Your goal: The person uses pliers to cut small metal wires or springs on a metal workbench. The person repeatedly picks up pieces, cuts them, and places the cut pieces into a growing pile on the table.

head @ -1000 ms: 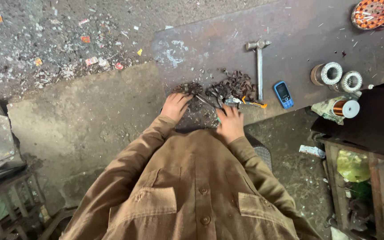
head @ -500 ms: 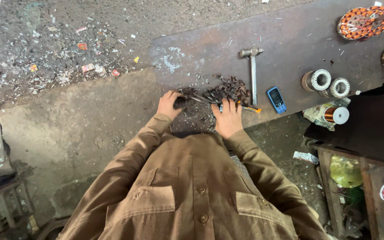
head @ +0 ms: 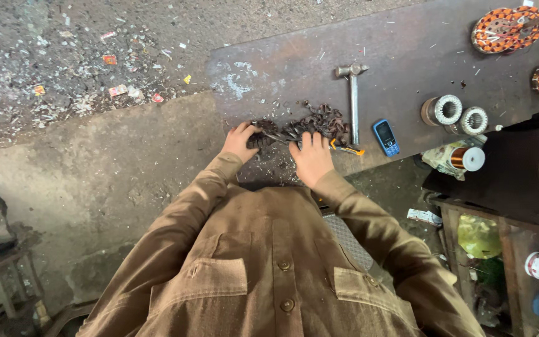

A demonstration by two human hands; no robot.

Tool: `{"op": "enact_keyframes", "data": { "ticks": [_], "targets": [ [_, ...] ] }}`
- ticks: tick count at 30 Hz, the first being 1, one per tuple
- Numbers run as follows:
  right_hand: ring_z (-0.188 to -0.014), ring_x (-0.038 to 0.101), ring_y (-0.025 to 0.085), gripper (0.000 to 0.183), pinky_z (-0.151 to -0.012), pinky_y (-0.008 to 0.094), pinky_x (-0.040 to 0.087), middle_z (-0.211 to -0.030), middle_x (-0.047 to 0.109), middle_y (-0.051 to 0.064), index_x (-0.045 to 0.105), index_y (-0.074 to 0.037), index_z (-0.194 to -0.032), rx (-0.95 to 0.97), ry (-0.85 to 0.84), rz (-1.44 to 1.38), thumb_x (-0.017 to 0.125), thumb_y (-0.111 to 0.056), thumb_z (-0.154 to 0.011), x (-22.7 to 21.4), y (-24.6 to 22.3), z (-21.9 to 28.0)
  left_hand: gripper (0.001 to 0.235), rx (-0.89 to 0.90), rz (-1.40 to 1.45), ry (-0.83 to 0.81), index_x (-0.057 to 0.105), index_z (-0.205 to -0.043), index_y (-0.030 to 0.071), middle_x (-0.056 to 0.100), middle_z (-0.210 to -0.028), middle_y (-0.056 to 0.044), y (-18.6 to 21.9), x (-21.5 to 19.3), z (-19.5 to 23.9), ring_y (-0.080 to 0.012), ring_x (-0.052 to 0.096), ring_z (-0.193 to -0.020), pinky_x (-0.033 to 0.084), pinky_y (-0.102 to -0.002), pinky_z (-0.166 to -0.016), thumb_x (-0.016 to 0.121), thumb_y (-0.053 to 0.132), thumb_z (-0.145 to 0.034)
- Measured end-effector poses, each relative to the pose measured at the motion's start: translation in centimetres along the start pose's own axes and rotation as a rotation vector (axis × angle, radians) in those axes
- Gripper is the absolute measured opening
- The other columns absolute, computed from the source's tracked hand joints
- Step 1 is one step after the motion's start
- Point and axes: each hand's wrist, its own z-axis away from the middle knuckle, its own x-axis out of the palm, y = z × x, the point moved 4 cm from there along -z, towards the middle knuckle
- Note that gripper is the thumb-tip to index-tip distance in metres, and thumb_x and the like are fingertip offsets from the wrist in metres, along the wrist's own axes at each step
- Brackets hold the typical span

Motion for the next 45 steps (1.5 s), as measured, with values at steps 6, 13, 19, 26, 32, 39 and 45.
{"op": "enact_keyframes", "data": {
  "ticks": [6,13,19,26,32,39,45],
  "targets": [
    [-0.081,0.069,0.042,0.033,-0.073,0.051,0.057,-0.094,0.066,0.021,0.071,-0.005,-0.099,-0.056,-0.193,-0.122,0.068,-0.021,-0.071,0.5,1.1,-1.9,0.068,0.178,-0.216,-0.073,0.068,-0.128,0.017,0.067,-0.129,-0.015,-0.7,0.4,-1.5,-0.0388,0.055,-0.13,0.04,-0.052,-0.108,0.079,0.004,-0.063],
    [-0.077,0.066,0.024,0.038,-0.072,0.037,0.052,-0.084,0.068,0.012,0.078,-0.005,-0.104,0.264,-0.341,-1.013,0.07,-0.008,-0.067,8.2,7.6,-3.6,0.066,0.151,-0.046,-0.003,0.067,-0.132,0.017,0.068,-0.127,-0.015,-2.5,0.3,-0.9,-0.0366,0.06,-0.124,0.045,-0.047,-0.108,0.08,0.003,-0.069],
    [-0.08,0.056,0.017,0.038,-0.068,0.03,0.042,-0.094,0.064,0.006,0.074,0.0,-0.107,0.385,-0.314,-1.758,0.072,-0.004,-0.069,15.6,5.7,1.4,0.071,0.296,-0.123,0.013,0.067,-0.131,0.017,0.067,-0.129,-0.016,-1.1,-0.5,-0.4,-0.0379,0.059,-0.123,0.045,-0.048,-0.107,0.077,0.001,-0.063],
    [-0.085,0.068,0.044,0.043,-0.071,0.052,0.055,-0.097,0.072,0.022,0.07,-0.011,-0.111,0.111,-0.071,-0.172,0.07,-0.02,-0.069,8.9,3.5,0.2,0.074,0.26,-0.166,-0.151,0.066,-0.132,0.015,0.067,-0.117,-0.019,0.4,-1.2,-1.4,-0.0412,0.061,-0.112,0.046,-0.05,-0.098,0.077,0.004,-0.06],
    [-0.058,0.062,0.029,0.02,-0.047,0.043,0.046,-0.073,0.063,0.014,0.065,-0.003,-0.1,0.344,-0.705,-0.985,0.061,-0.013,-0.083,6.2,2.2,-4.1,0.063,0.327,-0.044,-0.178,0.067,-0.13,0.015,0.073,-0.112,-0.014,-0.9,-1.9,-1.3,-0.0376,0.067,-0.109,0.05,-0.047,-0.1,0.075,0.003,-0.068],
    [-0.05,0.057,0.017,0.028,-0.034,0.03,0.036,-0.066,0.058,0.009,0.067,0.001,-0.1,0.547,-1.036,-1.631,0.065,-0.003,-0.073,7.9,3.9,-2.2,0.069,0.351,-0.021,-0.075,0.066,-0.132,0.015,0.07,-0.118,-0.016,-1.1,-1.8,1.7,-0.0394,0.062,-0.122,0.046,-0.051,-0.11,0.077,0.004,-0.064],
    [-0.066,0.065,0.022,0.044,-0.044,0.027,0.04,-0.096,0.072,0.015,0.067,0.001,-0.116,0.602,-0.846,-2.18,0.069,-0.001,-0.072,13.4,5.4,2.6,0.068,0.344,-0.13,-0.109,0.065,-0.133,0.016,0.067,-0.121,-0.019,-0.1,-1.2,0.9,-0.0408,0.059,-0.123,0.045,-0.053,-0.109,0.081,0.009,-0.067]
  ]
}}
